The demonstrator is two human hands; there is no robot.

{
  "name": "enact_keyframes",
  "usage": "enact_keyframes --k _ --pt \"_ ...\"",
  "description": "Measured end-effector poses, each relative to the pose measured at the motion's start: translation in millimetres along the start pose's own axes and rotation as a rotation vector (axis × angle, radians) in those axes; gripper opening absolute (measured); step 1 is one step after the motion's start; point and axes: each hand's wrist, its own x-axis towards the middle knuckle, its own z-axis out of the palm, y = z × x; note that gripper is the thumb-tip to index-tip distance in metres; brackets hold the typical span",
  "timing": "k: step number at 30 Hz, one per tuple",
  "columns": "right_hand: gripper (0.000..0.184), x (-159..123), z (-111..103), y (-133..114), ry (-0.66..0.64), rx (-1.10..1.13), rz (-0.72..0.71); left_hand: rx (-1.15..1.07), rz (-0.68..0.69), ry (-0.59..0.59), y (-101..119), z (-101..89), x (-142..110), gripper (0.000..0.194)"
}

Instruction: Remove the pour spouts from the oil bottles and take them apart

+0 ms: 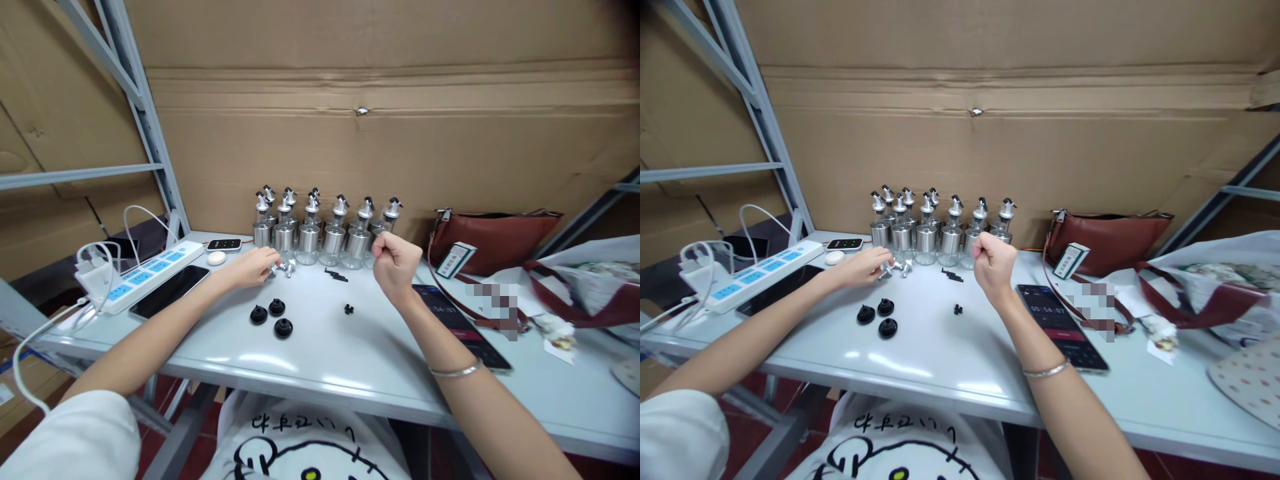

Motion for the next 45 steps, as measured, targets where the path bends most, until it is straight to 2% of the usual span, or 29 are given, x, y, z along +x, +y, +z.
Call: enact_keyframes --k 4,9,12,14,18,22,25,27,32,37,39,41,43,45 --pt "0.014 0.4 0.0 1.0 0.017 0.102 -0.053 0.04 -0.002 -0.061 -1.8 -1.1 -0.5 0.026" --pt "0.015 -2.7 4.9 -0.9 -0.078 0.115 -0.142 0.134 0.033 -0.082 -6.1 -0.3 0.2 0.019" --pt "0.016 -4.4 7.3 -2.5 -0.125 0.113 -0.171 0.109 0.06 -0.018 -6.1 -1.6 -0.1 0.016" --pt "0.016 -4.8 7.6 -2.9 -0.136 0.112 -0.168 0.049 0.08 0.106 -2.4 -2.8 -0.5 0.014" --pt "0.016 -6.0 8.4 -2.7 -0.156 0.125 -0.148 -0.152 0.079 0.438 16.8 -1.1 0.4 0.017" --pt "0.018 -11.0 14.5 -8.4 -0.311 0.138 -0.26 -0.482 0.024 0.58 41.7 6.7 3.9 0.021" --pt "0.02 -17.4 20.5 -18.9 -0.441 0.138 -0.353 -0.657 0.039 0.606 55.0 10.8 5.8 0.022" --pt "0.022 -21.9 23.7 -26.8 -0.476 0.103 -0.388 -0.757 0.047 0.603 61.7 10.3 6.0 0.023" --pt "0.013 -29.2 27.9 -39.2 -0.442 -0.064 -0.463 -1.035 -0.063 0.595 75.2 1.9 5.3 0.025" --pt "0.023 -30.6 30.5 -38.4 -0.41 -0.167 -0.559 -1.242 -0.141 0.565 80.5 -2.3 6.8 0.031" --pt "0.026 -30.9 31.6 -37.4 -0.407 -0.189 -0.567 -1.222 -0.145 0.541 79.5 -1.9 6.5 0.03" --pt "0.027 -31.1 32.2 -36.6 -0.409 -0.169 -0.538 -1.08 -0.113 0.533 77.2 -1.5 4.7 0.022" --pt "0.028 -30.7 32.0 -35.8 -0.407 -0.123 -0.491 -0.819 -0.005 0.535 74.6 -1.9 2.1 0.02" --pt "0.028 -29.7 30.9 -34.8 -0.398 -0.078 -0.445 -0.524 0.16 0.541 72.9 -3.2 -0.3 0.022"
